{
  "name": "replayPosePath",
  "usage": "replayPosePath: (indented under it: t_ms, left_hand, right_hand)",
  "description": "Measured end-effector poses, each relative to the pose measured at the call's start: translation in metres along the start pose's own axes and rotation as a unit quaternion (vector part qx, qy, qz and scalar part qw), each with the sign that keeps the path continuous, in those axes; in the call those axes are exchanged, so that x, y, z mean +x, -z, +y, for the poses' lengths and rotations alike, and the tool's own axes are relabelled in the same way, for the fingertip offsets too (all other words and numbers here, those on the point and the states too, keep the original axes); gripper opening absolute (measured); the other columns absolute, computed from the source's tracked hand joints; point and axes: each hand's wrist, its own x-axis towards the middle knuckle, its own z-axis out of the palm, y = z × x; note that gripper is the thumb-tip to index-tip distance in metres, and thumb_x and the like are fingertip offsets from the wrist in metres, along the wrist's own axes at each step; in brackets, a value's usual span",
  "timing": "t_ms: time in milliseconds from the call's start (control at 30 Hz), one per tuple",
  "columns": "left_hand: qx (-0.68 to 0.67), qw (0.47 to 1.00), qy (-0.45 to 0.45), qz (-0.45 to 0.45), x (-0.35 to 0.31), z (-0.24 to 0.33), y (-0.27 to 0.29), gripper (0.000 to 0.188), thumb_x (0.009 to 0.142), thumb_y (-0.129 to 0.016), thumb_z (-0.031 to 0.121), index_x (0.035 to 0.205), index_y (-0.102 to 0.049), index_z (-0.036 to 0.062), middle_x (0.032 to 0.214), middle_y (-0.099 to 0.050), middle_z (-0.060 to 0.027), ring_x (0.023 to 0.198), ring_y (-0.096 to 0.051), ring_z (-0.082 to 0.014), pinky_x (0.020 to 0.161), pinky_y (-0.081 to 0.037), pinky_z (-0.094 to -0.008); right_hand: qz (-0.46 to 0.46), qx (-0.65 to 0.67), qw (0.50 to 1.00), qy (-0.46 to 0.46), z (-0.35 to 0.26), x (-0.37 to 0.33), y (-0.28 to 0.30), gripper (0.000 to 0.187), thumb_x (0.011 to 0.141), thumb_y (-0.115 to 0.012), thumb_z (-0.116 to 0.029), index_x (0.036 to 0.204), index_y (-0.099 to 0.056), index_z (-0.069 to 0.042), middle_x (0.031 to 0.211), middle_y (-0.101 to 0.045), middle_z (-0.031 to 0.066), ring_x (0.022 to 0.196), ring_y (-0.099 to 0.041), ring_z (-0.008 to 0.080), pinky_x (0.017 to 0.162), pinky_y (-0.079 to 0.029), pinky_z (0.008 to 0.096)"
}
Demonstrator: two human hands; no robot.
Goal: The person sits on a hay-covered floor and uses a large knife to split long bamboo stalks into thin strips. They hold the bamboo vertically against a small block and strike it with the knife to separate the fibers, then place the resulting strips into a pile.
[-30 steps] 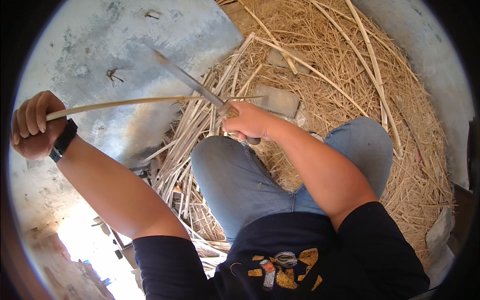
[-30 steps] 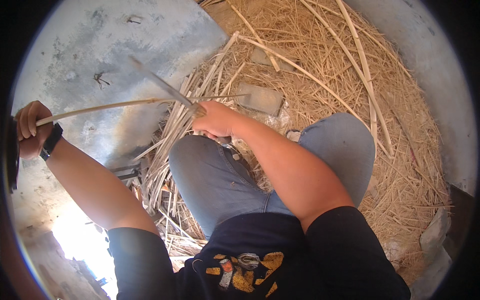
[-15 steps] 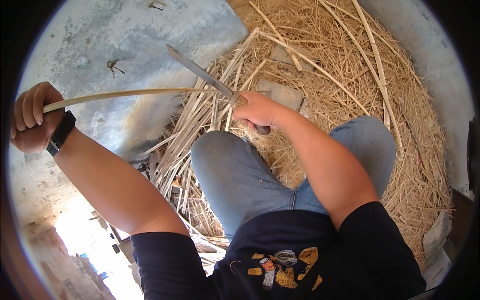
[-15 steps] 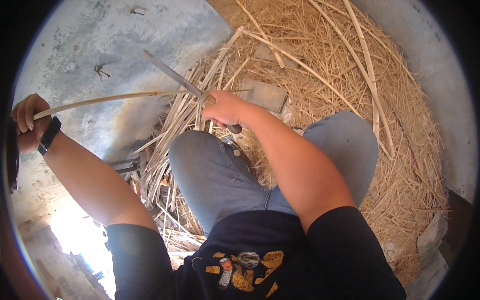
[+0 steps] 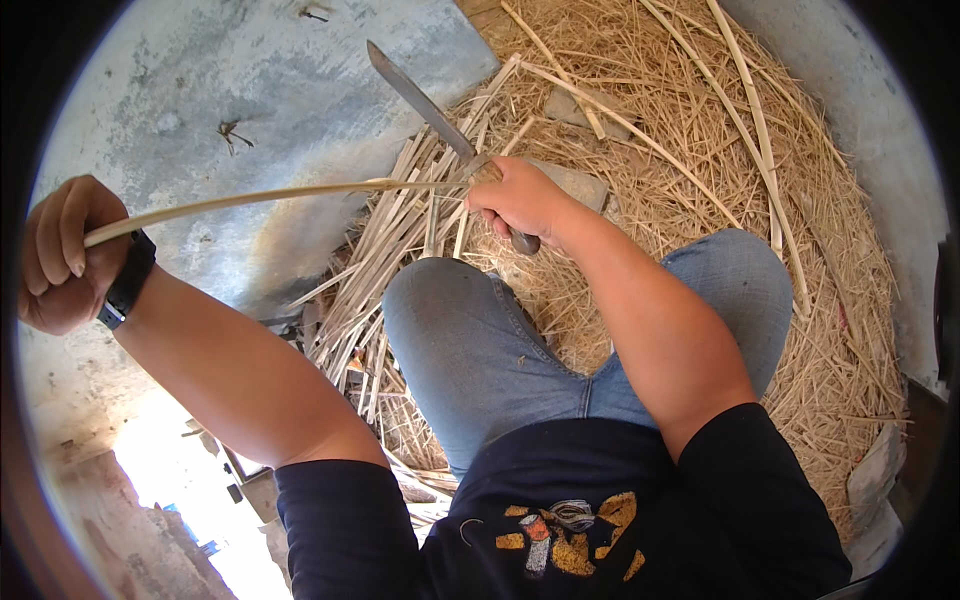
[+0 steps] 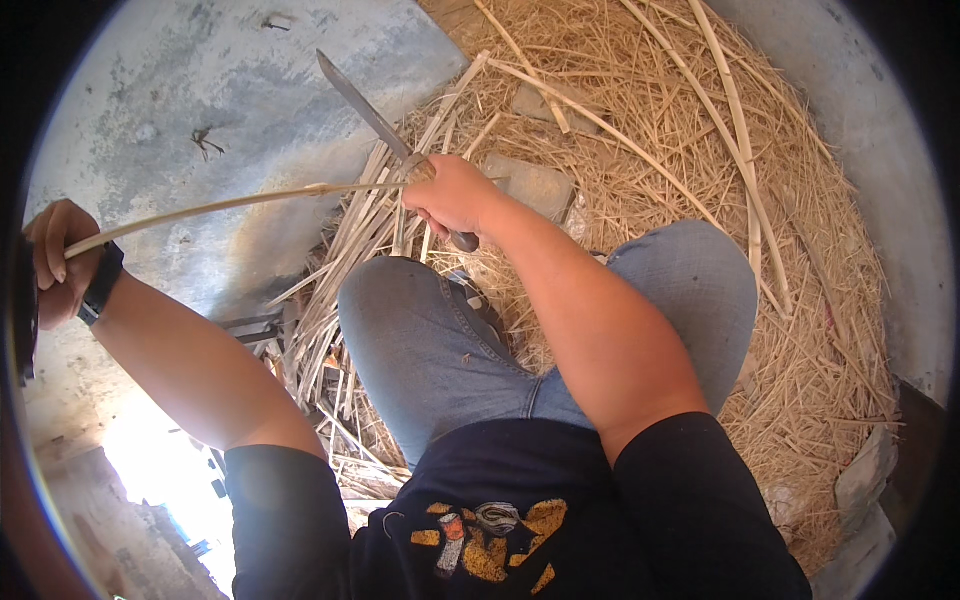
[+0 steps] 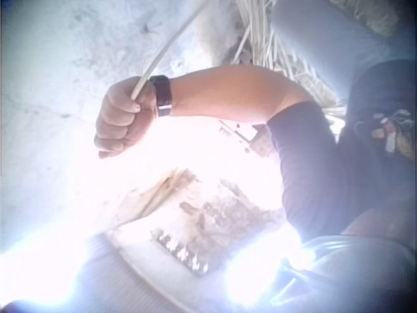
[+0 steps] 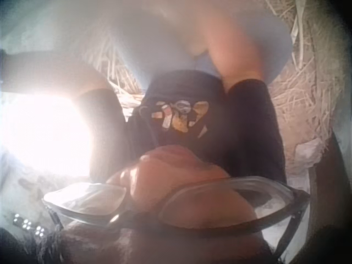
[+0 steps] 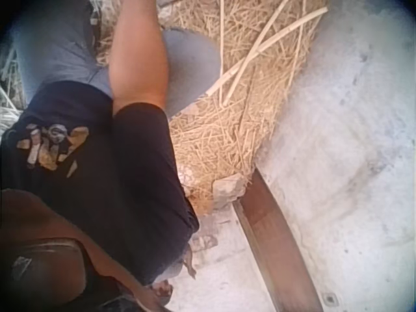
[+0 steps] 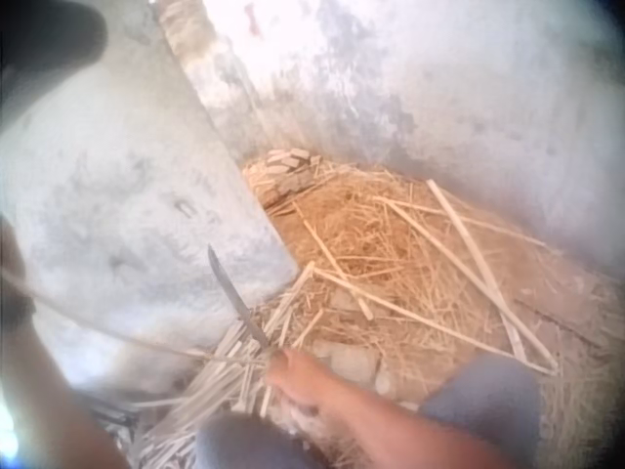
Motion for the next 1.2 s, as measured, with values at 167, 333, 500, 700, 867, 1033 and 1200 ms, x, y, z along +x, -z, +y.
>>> replayPosePath:
  t_ms: [167,333,500,700,867,1033,1200]
  left_hand:
    - [-0.004,1.0,-0.019,-0.01,-0.01,0.002,-0.004,0.031,0.075,-0.063,0.009,0.049,-0.06,0.0242,0.043,-0.043,0.013,0.034,-0.035,-0.0008,0.037,-0.034,-0.0139]
    - [-0.007,0.999,0.011,-0.029,-0.008,-0.003,-0.019,0.026,0.075,-0.066,0.009,0.052,-0.062,0.0214,0.044,-0.046,0.0118,0.036,-0.039,-0.0017,0.041,-0.036,-0.015]
    - [0.022,0.999,0.002,0.045,-0.002,-0.012,-0.036,0.009,0.085,-0.061,0.015,0.076,-0.059,0.012,0.059,-0.046,0.0059,0.054,-0.045,-0.0084,0.06,-0.039,-0.0246]
    - [0.325,0.827,-0.203,0.412,0.006,-0.043,-0.049,0.015,0.098,-0.045,0.018,0.097,-0.054,0.0053,0.071,-0.045,-0.0011,0.061,-0.043,-0.0139,0.06,-0.036,-0.0279]
    - [0.293,0.848,-0.175,0.406,0.001,-0.035,-0.054,0.028,0.104,-0.034,0.02,0.106,-0.053,0.0005,0.072,-0.039,-0.002,0.061,-0.036,-0.0148,0.057,-0.032,-0.0299]
    - [0.168,0.95,-0.089,0.248,0.006,-0.031,-0.061,0.03,0.086,-0.064,0.038,0.082,-0.051,0.0106,0.056,-0.029,0.0038,0.05,-0.026,-0.011,0.053,-0.024,-0.0267]
    - [0.064,0.985,-0.043,0.154,0.011,-0.021,-0.031,0.034,0.085,-0.065,0.03,0.063,-0.042,0.0202,0.052,-0.028,0.0083,0.046,-0.022,-0.0091,0.051,-0.024,-0.0261]
  right_hand:
    - [0.0,0.046,0.999,0.02,-0.01,-0.004,0.002,0.023,0.083,-0.067,-0.011,0.098,-0.054,0.002,0.066,-0.056,0.0023,0.049,-0.05,0.0076,0.047,-0.04,0.0249]
    - [0.0,0.056,0.995,0.086,-0.02,-0.012,-0.004,0.024,0.084,-0.066,-0.01,0.1,-0.055,0.003,0.067,-0.057,0.0031,0.05,-0.052,0.0089,0.047,-0.043,0.0272]
    - [0.013,0.063,0.99,0.121,-0.033,-0.019,0.003,0.02,0.087,-0.066,-0.009,0.099,-0.055,0.002,0.067,-0.057,0.0026,0.05,-0.051,0.0084,0.048,-0.044,0.0272]
    - [0.031,0.077,0.988,0.128,-0.037,-0.02,0.009,0.017,0.087,-0.065,-0.008,0.097,-0.055,0.001,0.065,-0.055,0.0024,0.049,-0.05,0.0089,0.047,-0.044,0.0277]
    - [0.077,-0.016,0.988,0.132,-0.04,-0.023,0.017,0.03,0.084,-0.067,-0.013,0.106,-0.057,0.004,0.066,-0.056,0.0036,0.051,-0.053,0.0113,0.048,-0.045,0.0283]
    - [0.014,-0.149,0.979,0.137,-0.047,-0.037,0.006,0.04,0.083,-0.067,-0.017,0.117,-0.058,0.001,0.074,-0.058,0.0061,0.057,-0.056,0.0126,0.049,-0.045,0.0286]
    - [-0.054,-0.073,0.995,0.029,-0.006,-0.022,-0.008,0.04,0.087,-0.062,-0.013,0.123,-0.056,0.002,0.083,-0.061,0.0104,0.067,-0.06,0.0191,0.06,-0.051,0.0353]
